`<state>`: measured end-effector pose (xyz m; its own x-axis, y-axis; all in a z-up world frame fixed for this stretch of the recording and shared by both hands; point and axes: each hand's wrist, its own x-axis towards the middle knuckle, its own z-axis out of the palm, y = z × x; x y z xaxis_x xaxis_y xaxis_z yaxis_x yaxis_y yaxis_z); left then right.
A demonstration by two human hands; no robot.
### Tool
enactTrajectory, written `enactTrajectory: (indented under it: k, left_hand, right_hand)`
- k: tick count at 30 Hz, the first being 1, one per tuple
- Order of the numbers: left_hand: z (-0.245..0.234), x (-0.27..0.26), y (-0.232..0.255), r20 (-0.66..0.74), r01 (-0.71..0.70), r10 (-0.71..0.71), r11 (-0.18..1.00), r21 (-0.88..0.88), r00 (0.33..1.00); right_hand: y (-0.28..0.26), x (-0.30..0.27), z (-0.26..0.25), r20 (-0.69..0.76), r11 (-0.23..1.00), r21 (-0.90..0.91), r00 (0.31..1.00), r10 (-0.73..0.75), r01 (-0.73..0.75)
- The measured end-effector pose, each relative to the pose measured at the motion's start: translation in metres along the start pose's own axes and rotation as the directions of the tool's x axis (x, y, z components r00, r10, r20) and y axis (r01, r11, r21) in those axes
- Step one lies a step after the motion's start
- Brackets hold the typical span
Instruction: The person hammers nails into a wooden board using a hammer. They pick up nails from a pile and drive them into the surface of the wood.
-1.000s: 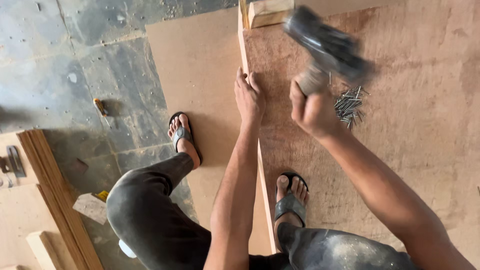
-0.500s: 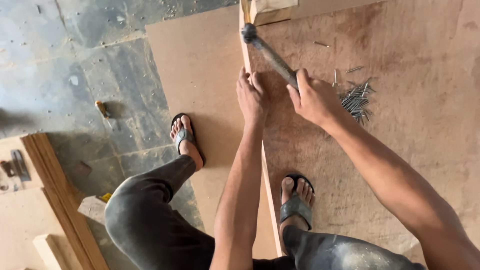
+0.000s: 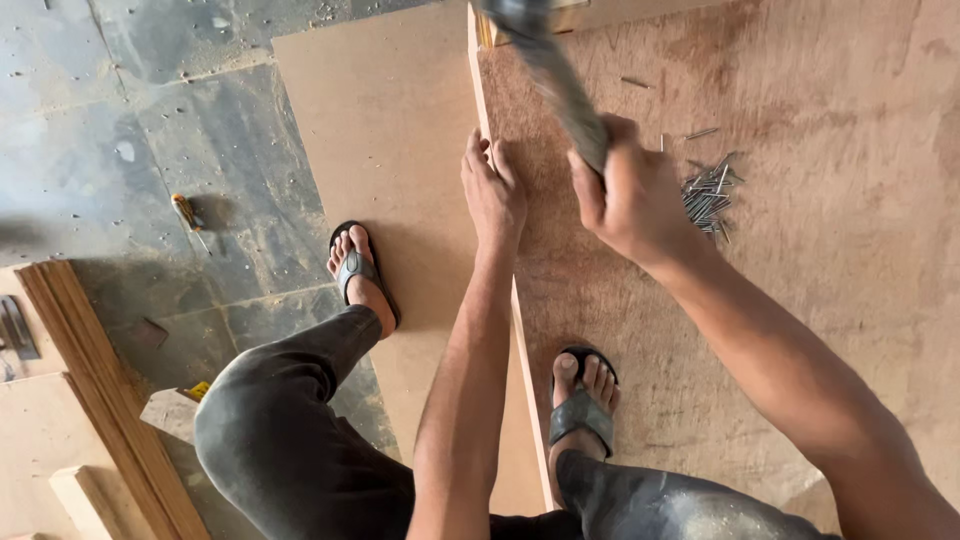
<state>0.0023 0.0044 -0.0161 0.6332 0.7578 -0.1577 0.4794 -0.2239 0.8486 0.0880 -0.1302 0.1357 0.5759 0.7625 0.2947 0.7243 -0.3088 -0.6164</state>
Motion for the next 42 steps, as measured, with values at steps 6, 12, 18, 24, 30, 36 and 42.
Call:
enactTrajectory:
  k: [6, 12, 18, 24, 30, 36, 42]
  left_hand:
    - [0.005, 0.000, -0.001, -0.028, 0.021, -0.021, 1.000, -0.006, 0.999]
    - [-0.008, 0.000, 0.013, 0.006, 0.050, -0.050, 0.998, -0.044, 0.999]
    - [-0.001, 0.004, 0.046, -0.026, -0.495, 0.556, 0.759, 0.423, 0.830]
    - [0.090, 0.035, 0.086, 0.312, -0.646, 0.570, 0.713, 0.274, 0.760]
    - [0.080, 0.033, 0.098, 0.397, -0.770, 0.660, 0.536, 0.346, 0.638]
    - [0.007, -0.002, 0.094, 0.320, -0.301, 0.318, 0.948, -0.102, 0.892]
    - [-0.006, 0.015, 0.060, 0.185, -0.162, 0.200, 0.966, -0.204, 0.962]
  right_hand:
    - [0.012, 0.005, 0.011, 0.278, 0.922, -0.312, 0.906, 0.318, -0.228]
    - [0.010, -0.031, 0.015, 0.195, 0.916, -0.288, 0.919, 0.342, -0.279]
    - [-0.012, -0.093, 0.001, 0.051, 0.824, 0.090, 0.829, 0.558, -0.560]
    - [-0.029, -0.113, -0.022, 0.003, 0.519, 0.529, 0.612, 0.791, -0.672]
    - [-0.028, -0.121, -0.029, 0.020, 0.439, 0.656, 0.596, 0.803, -0.614]
    - [-0.019, -0.116, -0.023, 0.004, 0.482, 0.565, 0.587, 0.810, -0.670]
    - [-0.007, -0.115, -0.004, 0.035, 0.490, 0.541, 0.600, 0.799, -0.684]
